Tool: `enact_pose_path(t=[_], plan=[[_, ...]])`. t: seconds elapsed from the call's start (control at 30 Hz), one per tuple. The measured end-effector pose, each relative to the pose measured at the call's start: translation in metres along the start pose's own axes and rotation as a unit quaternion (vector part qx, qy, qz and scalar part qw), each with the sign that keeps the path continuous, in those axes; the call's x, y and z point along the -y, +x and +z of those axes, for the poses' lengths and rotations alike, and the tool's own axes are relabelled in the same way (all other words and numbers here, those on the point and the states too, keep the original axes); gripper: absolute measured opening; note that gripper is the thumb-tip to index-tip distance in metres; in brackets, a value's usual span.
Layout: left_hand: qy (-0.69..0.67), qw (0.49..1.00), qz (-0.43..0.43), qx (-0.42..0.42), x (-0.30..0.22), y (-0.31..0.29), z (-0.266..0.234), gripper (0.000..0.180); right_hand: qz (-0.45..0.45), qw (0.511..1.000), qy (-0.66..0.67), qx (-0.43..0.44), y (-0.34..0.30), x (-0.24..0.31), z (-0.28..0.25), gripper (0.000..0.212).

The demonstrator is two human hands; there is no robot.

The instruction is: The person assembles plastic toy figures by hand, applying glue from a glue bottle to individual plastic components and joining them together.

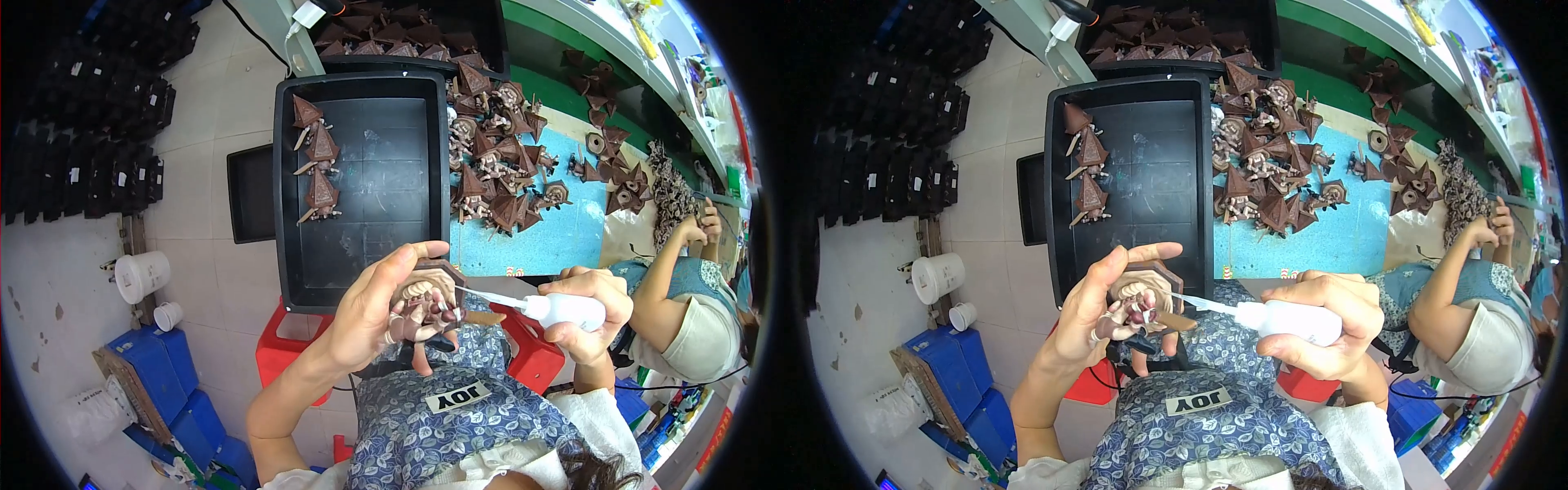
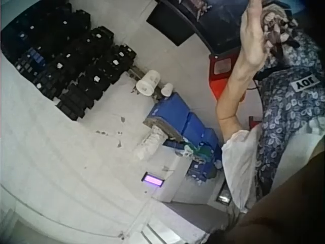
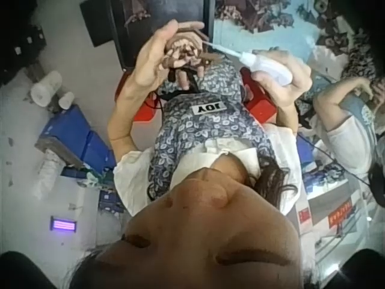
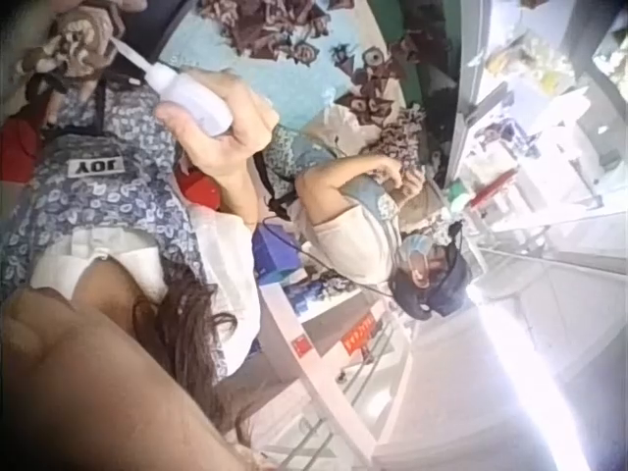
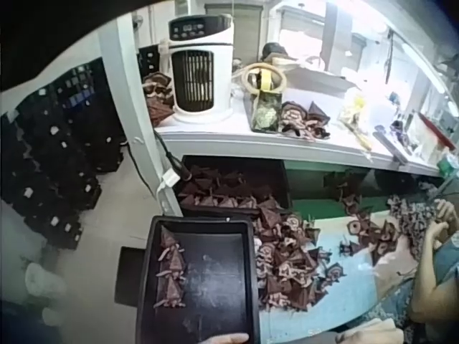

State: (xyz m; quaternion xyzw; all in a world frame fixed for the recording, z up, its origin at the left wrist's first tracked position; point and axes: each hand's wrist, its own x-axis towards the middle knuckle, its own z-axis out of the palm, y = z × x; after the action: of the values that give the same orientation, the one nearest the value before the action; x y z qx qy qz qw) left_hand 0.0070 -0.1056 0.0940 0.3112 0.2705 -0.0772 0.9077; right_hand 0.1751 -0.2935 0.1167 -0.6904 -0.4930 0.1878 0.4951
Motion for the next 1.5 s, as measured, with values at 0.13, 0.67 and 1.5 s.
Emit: enact_pose_path(t=[0.13,0.67,1.5], plan=[[0.051,0.997,0.039,-0.032,0.006,0.0,-0.001,0.054,0.003,1.0,0.001,0.001,-0.002,0.002,-0.001,0.042],[0.092,0.99,0.099,-0.031,0.02,-0.008,0.003,0.032,0.007,1.0,-0.009,0.029,0.0,0.006,0.004,0.039],[0.091,0.993,0.069,-0.025,0.023,-0.01,-0.001,0.03,0.015,0.999,-0.039,0.007,-0.01,0.01,0.001,0.049]])
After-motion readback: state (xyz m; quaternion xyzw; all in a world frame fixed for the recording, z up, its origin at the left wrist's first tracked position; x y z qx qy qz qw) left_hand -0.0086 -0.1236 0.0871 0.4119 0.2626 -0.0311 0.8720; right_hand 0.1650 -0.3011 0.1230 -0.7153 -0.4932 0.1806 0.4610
